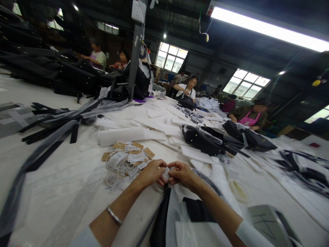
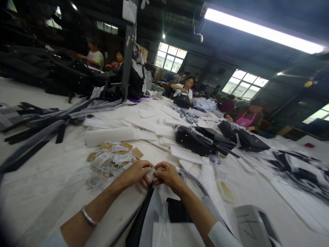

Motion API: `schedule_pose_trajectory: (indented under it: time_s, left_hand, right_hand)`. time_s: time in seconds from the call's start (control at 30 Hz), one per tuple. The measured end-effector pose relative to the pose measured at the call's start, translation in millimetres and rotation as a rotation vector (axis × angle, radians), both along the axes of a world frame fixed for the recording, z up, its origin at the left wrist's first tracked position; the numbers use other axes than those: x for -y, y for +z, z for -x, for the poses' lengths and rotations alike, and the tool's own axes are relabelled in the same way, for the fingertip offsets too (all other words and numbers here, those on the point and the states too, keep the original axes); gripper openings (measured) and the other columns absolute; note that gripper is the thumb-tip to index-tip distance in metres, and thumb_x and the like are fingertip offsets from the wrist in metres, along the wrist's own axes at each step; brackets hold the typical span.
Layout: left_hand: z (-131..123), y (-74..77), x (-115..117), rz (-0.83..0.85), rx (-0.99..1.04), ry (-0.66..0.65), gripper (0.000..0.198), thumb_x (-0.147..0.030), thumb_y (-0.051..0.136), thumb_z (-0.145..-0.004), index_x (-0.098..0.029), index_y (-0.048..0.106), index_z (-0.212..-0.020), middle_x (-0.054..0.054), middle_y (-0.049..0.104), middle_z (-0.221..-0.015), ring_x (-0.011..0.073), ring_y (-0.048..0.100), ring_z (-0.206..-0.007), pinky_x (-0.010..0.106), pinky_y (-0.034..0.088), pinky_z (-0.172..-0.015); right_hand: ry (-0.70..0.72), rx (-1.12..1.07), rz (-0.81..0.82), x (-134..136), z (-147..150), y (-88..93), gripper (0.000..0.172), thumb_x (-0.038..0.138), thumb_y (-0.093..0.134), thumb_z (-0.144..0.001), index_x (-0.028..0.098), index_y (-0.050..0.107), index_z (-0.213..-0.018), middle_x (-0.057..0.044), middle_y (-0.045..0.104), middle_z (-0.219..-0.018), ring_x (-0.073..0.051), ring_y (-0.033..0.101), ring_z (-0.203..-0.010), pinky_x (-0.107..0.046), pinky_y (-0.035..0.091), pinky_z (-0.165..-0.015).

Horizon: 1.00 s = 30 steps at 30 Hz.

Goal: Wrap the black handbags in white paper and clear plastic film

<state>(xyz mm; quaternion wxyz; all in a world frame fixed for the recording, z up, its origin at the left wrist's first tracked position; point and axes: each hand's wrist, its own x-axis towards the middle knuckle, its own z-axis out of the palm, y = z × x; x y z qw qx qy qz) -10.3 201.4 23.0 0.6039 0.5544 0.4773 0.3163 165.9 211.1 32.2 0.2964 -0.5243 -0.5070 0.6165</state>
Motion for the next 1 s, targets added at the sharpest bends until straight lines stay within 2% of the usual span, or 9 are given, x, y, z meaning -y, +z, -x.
schedule_pose_trajectory:
  time_s: [0.17, 0.27, 0.37, 0.47, 0.57, 0.67, 0.8, 0.93, 1.0]
  left_hand:
    - [3.1, -1.8, -0.3, -0.046, 0.001, 0.031, 0.030, -0.028, 0.057, -0.073, -0.019, 0.052, -0.102, 0.007, 0.068, -0.101, 0.0184, 0.070, -0.062, 0.027, 0.053, -0.051]
    - [3.7, -7.7, -1.1, -0.118, -0.056, 0.011, 0.027, -0.026, 0.059, -0.072, -0.018, 0.054, -0.097, 0.001, 0.066, -0.079, 0.0171, 0.066, -0.058, 0.025, 0.048, -0.051]
    - [4.2, -8.4, -1.3, -0.243, -0.140, 0.012, 0.026, -0.026, 0.062, -0.071, -0.018, 0.059, -0.096, -0.004, 0.058, -0.064, 0.0153, 0.059, -0.059, 0.023, 0.040, -0.054]
    - [8.0, -0.5, -0.3, -0.338, -0.216, 0.018, 0.034, -0.024, 0.062, -0.070, -0.018, 0.062, -0.103, -0.005, 0.056, -0.065, 0.0148, 0.055, -0.063, 0.023, 0.035, -0.057]
    - [17.3, 11.1, 0.2, -0.378, -0.283, -0.009, 0.039, -0.020, 0.060, -0.069, -0.018, 0.066, -0.107, -0.005, 0.054, -0.065, 0.0148, 0.052, -0.063, 0.024, 0.033, -0.058]
    - [30.7, 19.5, -1.7, -0.396, -0.346, -0.048, 0.033, -0.016, 0.057, -0.066, -0.019, 0.072, -0.095, -0.004, 0.052, -0.062, 0.0143, 0.049, -0.061, 0.025, 0.029, -0.056]
    - [48.8, 25.7, -6.7, -0.403, -0.407, -0.041, 0.029, -0.014, 0.053, -0.063, -0.017, 0.072, -0.084, -0.003, 0.051, -0.060, 0.0143, 0.045, -0.058, 0.026, 0.025, -0.055]
    - [61.7, 38.4, -7.1, -0.403, -0.349, -0.162, 0.023, -0.019, 0.055, -0.063, -0.016, 0.071, -0.079, -0.002, 0.057, -0.064, 0.0143, 0.049, -0.062, 0.024, 0.030, -0.056]
    - [63.7, 46.9, -4.0, -0.408, -0.304, -0.219, 0.023, -0.021, 0.056, -0.065, -0.017, 0.072, -0.081, -0.002, 0.059, -0.067, 0.0141, 0.051, -0.065, 0.023, 0.033, -0.058]
  right_hand:
    - [0.067, -0.010, 0.062, -3.7, -2.6, 4.6, 0.063, 0.041, 0.091, -0.049, 0.013, 0.066, -0.099, 0.002, 0.066, -0.066, -0.015, 0.067, -0.058, -0.028, 0.056, -0.059]
    - [0.114, -0.010, 0.081, -1.1, -2.1, 9.4, 0.056, 0.047, 0.089, -0.055, 0.012, 0.068, -0.093, -0.003, 0.070, -0.075, -0.013, 0.067, -0.062, -0.028, 0.056, -0.066]
    - [0.127, 0.015, 0.047, 1.9, -0.9, 12.7, 0.051, 0.056, 0.083, -0.064, 0.013, 0.067, -0.087, -0.002, 0.068, -0.071, -0.010, 0.062, -0.059, -0.024, 0.053, -0.060]
    - [0.100, 0.075, -0.031, 3.4, -1.0, 12.2, 0.045, 0.055, 0.082, -0.065, 0.015, 0.065, -0.076, 0.003, 0.060, -0.061, -0.008, 0.053, -0.051, -0.019, 0.042, -0.048]
    - [0.088, 0.160, -0.088, 4.9, -3.7, 9.3, 0.037, 0.046, 0.084, -0.063, 0.015, 0.064, -0.071, 0.003, 0.058, -0.058, -0.008, 0.049, -0.050, -0.019, 0.035, -0.044]
    - [0.079, 0.243, -0.128, 7.6, -5.8, 7.4, 0.029, 0.036, 0.083, -0.062, 0.016, 0.068, -0.076, 0.004, 0.058, -0.059, -0.009, 0.048, -0.049, -0.020, 0.035, -0.043]
    - [0.086, 0.281, -0.209, 9.7, -1.8, 6.9, 0.031, 0.032, 0.077, -0.068, 0.020, 0.073, -0.096, 0.003, 0.062, -0.073, -0.009, 0.050, -0.053, -0.020, 0.036, -0.044]
    - [0.119, 0.305, -0.247, 8.2, 2.8, 6.7, 0.014, 0.026, 0.075, -0.070, 0.017, 0.076, -0.081, 0.002, 0.060, -0.064, -0.008, 0.045, -0.050, -0.021, 0.033, -0.046]
    - [0.113, 0.306, -0.260, 8.8, 3.2, 8.3, 0.014, 0.025, 0.075, -0.070, 0.017, 0.076, -0.082, 0.003, 0.059, -0.063, -0.008, 0.043, -0.050, -0.021, 0.033, -0.047]
